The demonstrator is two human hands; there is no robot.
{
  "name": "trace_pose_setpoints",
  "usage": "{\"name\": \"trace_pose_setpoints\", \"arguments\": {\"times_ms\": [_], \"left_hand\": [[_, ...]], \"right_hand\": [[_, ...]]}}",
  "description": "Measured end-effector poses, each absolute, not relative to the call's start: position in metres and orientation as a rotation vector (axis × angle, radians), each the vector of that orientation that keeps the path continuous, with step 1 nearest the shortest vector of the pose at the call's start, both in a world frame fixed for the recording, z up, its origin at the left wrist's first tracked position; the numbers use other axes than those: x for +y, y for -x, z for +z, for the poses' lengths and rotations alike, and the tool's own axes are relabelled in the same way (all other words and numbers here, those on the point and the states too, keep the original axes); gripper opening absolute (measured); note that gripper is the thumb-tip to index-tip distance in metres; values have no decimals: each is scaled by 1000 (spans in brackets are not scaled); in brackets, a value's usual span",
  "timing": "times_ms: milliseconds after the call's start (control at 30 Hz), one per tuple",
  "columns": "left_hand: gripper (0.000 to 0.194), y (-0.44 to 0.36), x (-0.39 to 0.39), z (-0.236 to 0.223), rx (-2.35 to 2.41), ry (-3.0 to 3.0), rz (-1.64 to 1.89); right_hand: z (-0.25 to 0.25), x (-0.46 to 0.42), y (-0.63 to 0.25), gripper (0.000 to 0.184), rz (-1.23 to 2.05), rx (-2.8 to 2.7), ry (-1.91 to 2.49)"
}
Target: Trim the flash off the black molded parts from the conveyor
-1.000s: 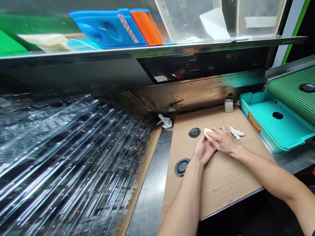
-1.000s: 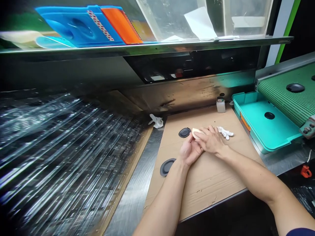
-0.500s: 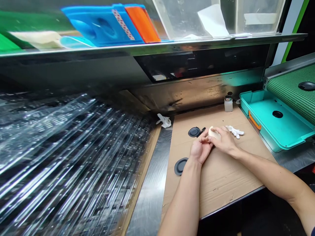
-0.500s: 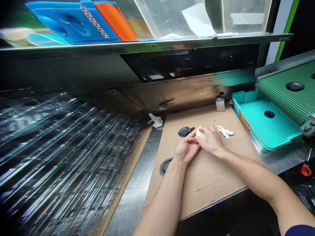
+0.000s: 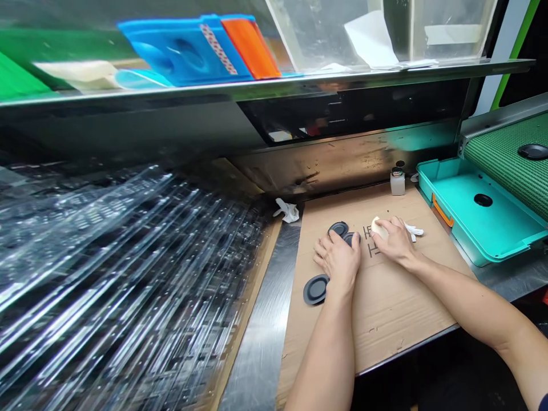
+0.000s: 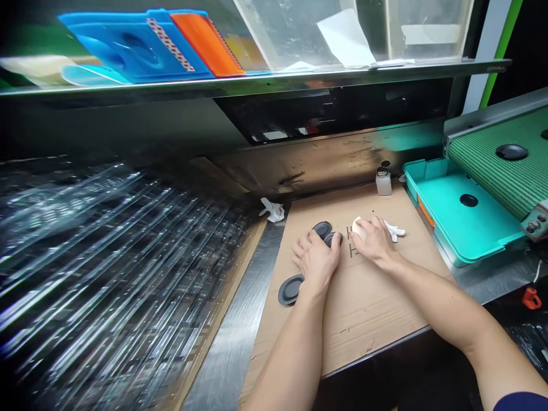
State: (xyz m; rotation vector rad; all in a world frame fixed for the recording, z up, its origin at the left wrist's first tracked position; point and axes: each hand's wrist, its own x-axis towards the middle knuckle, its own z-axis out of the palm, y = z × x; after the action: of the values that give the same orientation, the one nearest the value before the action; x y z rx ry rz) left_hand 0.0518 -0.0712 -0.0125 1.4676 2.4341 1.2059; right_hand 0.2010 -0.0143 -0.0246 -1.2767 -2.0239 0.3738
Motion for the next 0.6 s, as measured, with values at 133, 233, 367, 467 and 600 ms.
{"name": "trace_pose_setpoints", "arguments": {"times_ms": [133,233,367,467,600], "left_hand": [[30,-51,-65,-20,2374,-1513,1147],[15,-58,-65,-24,2031,-1361,1410],[20,-73,-65,-22,1253,-739,1655],[23,-76,-64,-16,777,-483,1558],[46,-68,-64,-12,689,-317,1471]], "right_hand": [[-25,-19,-198,36,354,-2015,1175],[-21,-21,-196,36,378,-1979,1070],[-17,-25,-195,36,417,-1956,965],[-19,-32,-192,35,404,-1957,1037],[-22,-44,-182,30,338,-2131,1027]]}}
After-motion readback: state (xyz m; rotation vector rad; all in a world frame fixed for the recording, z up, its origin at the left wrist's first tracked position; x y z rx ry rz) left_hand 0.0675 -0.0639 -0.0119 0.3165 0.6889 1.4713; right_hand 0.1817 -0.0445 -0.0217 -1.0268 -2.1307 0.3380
